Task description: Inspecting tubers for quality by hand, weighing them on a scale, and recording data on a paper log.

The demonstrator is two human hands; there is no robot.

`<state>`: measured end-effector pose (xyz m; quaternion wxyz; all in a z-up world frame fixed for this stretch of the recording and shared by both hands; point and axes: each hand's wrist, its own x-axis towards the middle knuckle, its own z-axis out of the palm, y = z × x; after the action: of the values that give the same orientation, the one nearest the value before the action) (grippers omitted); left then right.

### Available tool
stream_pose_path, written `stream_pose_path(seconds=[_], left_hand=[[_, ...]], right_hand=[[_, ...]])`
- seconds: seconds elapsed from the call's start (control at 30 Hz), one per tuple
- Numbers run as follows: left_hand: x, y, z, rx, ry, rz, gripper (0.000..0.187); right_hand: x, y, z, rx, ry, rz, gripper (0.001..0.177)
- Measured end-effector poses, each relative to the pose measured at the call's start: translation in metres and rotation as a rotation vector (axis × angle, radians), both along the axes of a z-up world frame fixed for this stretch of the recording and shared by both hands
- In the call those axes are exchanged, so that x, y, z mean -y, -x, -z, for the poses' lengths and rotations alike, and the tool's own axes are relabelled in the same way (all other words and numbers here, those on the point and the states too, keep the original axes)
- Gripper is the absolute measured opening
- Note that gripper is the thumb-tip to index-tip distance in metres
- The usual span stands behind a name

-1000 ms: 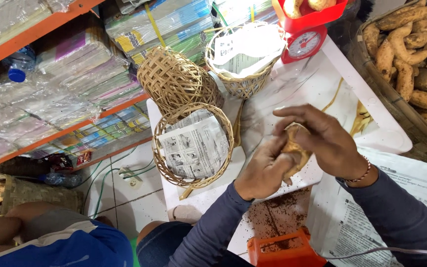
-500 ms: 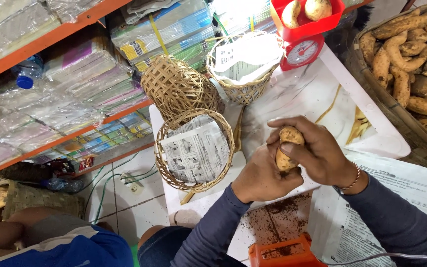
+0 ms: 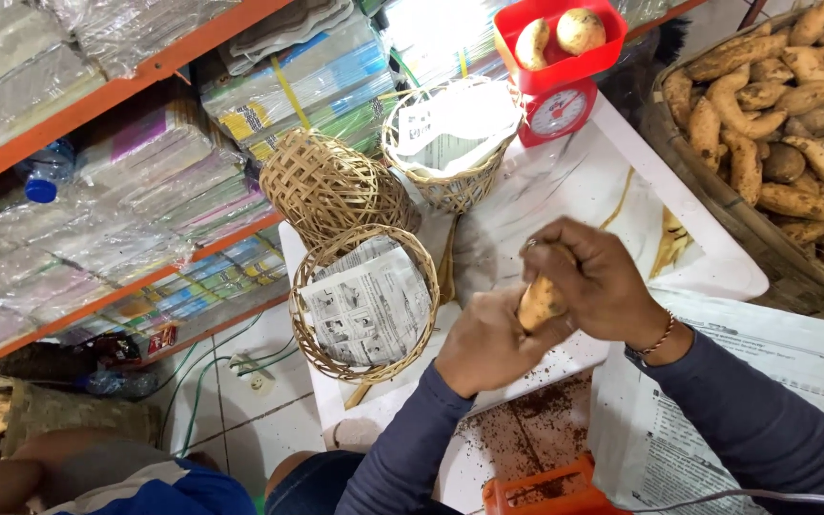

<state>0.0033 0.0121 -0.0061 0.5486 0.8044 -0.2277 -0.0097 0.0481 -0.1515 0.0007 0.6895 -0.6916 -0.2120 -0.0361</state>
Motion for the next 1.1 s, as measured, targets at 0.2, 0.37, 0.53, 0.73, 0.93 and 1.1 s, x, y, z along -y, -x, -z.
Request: stream_pose_path(seconds=[0.2,0.37,0.53,0.73,0.93,1.1], left_hand=[[0.003,0.003,-0.017,-0.117,-0.005,-0.087,0.041],[0.001,0.006,0.02,-0.215,0.475,0.216,0.016],[-0.006,0.019,0.001,-0.302,0.444,0.097,0.031],[-0.018,0.073,0.025,-0.288,-0.056,-0.175,0.072],[-0.023,0.085,0.067,-0.084,-0.26,0.006,0.048],[-0.025,0.067,0.072,-0.063,-0.28,-0.016,0.042]], right_hand=[[0.005,-0.002,-0.009,-0.122,-0.243,-0.081,0.043],[0.007,0.011,-0.022,-0.205,-0.488,-0.573,0.061],[0.008,0.008,-0.044,0.081,-0.172,-0.34,0.05],[0.043,-0.037,-0.093,-0.236,0.548,0.257,0.044],[0.04,-0.147,-0.113,0.058,0.558,0.472,0.052],[0.037,-0.261,-0.088,-0.117,0.655,0.524,0.046]])
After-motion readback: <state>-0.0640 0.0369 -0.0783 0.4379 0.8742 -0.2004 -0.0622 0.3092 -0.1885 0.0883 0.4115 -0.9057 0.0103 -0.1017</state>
